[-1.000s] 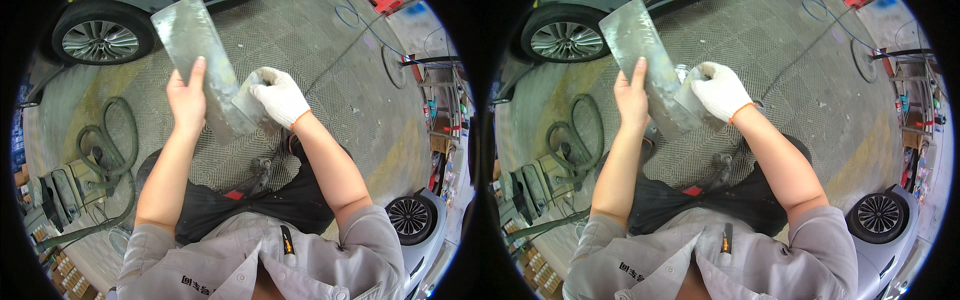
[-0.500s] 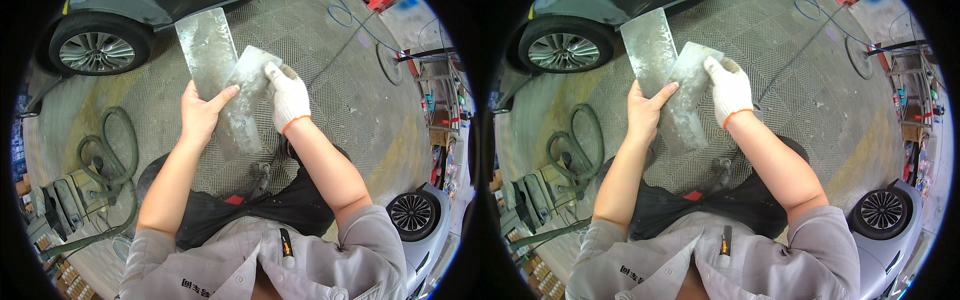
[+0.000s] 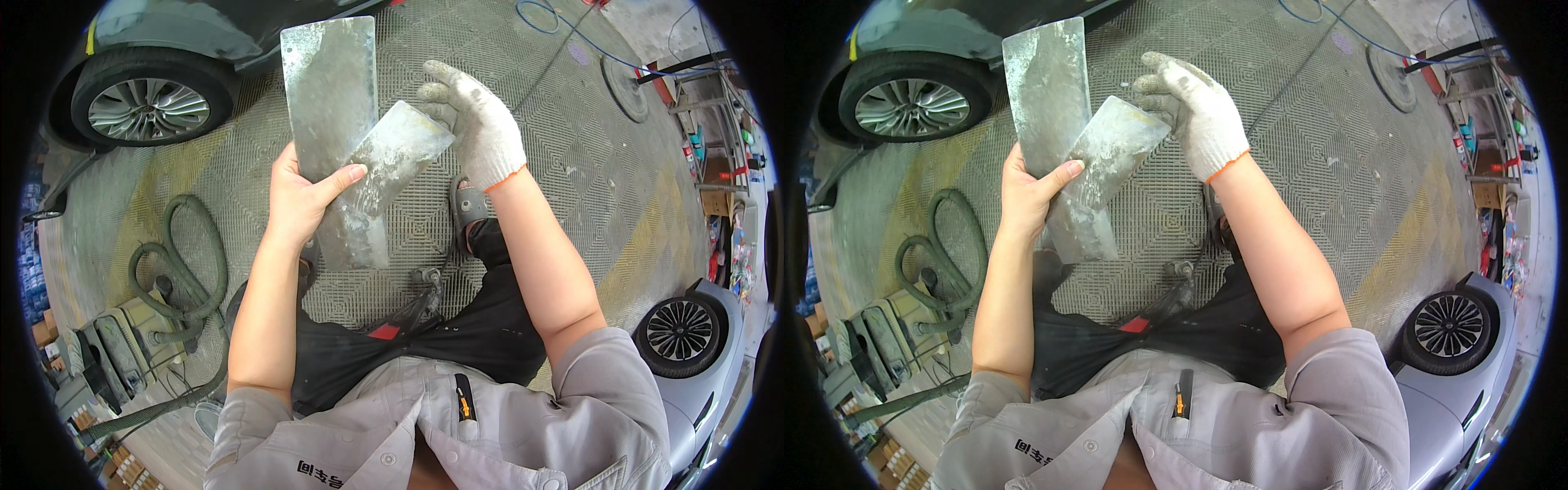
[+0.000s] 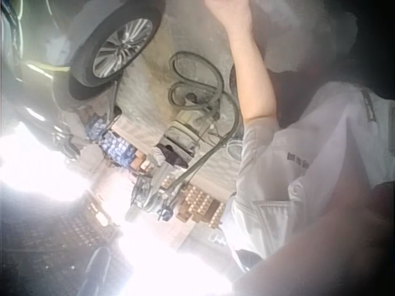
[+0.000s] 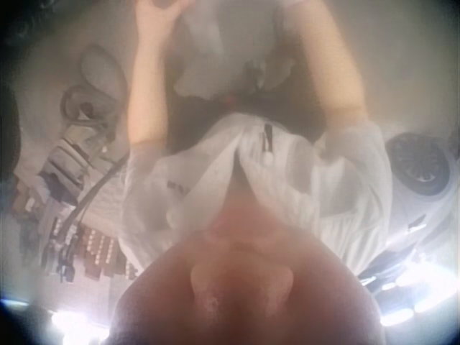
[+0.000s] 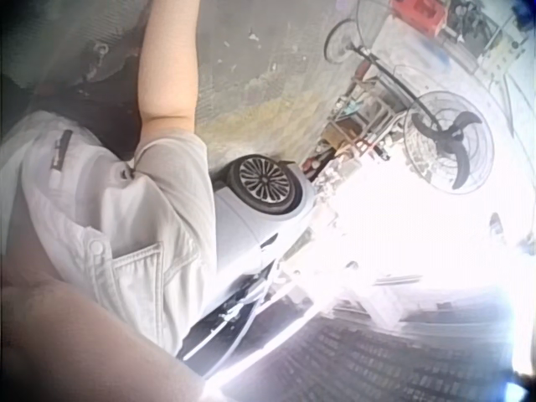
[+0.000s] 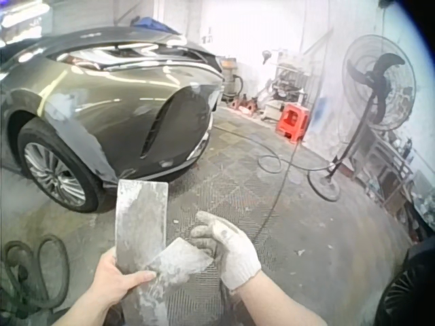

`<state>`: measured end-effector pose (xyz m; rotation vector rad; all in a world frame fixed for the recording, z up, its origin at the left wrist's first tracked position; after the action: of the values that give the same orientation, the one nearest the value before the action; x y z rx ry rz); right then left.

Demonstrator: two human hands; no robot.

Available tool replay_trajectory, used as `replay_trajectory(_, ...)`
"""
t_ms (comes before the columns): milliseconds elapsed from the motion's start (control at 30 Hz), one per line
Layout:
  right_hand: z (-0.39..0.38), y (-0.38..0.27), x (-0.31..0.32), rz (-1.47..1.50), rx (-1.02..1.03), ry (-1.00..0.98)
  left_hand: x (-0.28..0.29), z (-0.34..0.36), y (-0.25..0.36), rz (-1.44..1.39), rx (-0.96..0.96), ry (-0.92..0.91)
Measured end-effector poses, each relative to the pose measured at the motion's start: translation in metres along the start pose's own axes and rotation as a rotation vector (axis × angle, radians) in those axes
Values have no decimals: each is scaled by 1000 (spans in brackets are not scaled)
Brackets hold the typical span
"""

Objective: The person applies body filler to a car bumper using a putty knife and sanding block, then sands the filler on a metal plate. The person works on the bumper and the plate in a workshop setting.

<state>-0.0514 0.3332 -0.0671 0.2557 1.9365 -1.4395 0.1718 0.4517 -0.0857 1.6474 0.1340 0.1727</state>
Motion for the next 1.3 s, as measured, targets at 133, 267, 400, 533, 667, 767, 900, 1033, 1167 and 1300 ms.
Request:
replay_trajectory(133, -5, -3, -5, -156, 28, -33, -4, -1, -1, 2, 18, -29)
replay_trajectory(267, -14, 9, -12, -437, -108, -2, -9, -2, -1, 27, 15, -75)
replay_trajectory(400, -15, 3, -15, -424, -62, 31, -5, -1, 0, 23, -2, -11)
replay_trajectory(533, -12, -1, -10, -532, -82, 62, 13, 2, -3, -139, -16, 174)
replay_trajectory(667, -9, -7, -5, -454, -74, 90, 48, 11, -8, -264, -43, 345)
replay_trajectory(767, -7, -10, 1, -502, -68, 105, 79, 18, -8, -384, -69, 381)
replay_trajectory(900, -4, -4, 13, -868, -111, 56, 110, 17, -3, -314, -110, 414)
replay_trajectory(1033, -1, 7, 10, -1291, -50, -84, 122, 15, 2, -298, -130, 401)
replay_trajectory(1167, -3, 1, 2, -1404, -17, -72, 126, 17, 2, -306, -131, 375)
replay_trajectory(1300, -5, -8, -1, -1444, -158, 35, 127, 17, -1, -281, -123, 381)
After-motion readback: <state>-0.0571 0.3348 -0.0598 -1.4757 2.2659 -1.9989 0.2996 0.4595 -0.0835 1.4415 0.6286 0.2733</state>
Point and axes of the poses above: each hand's wrist, its own z-axis towards the middle knuckle, its own x-axis out of the back of the hand, y = z × x, the point moved 7 cm from there along z, towards the middle knuckle, and after that the axes turned 9 degrees about z, right-handed, at the moved point
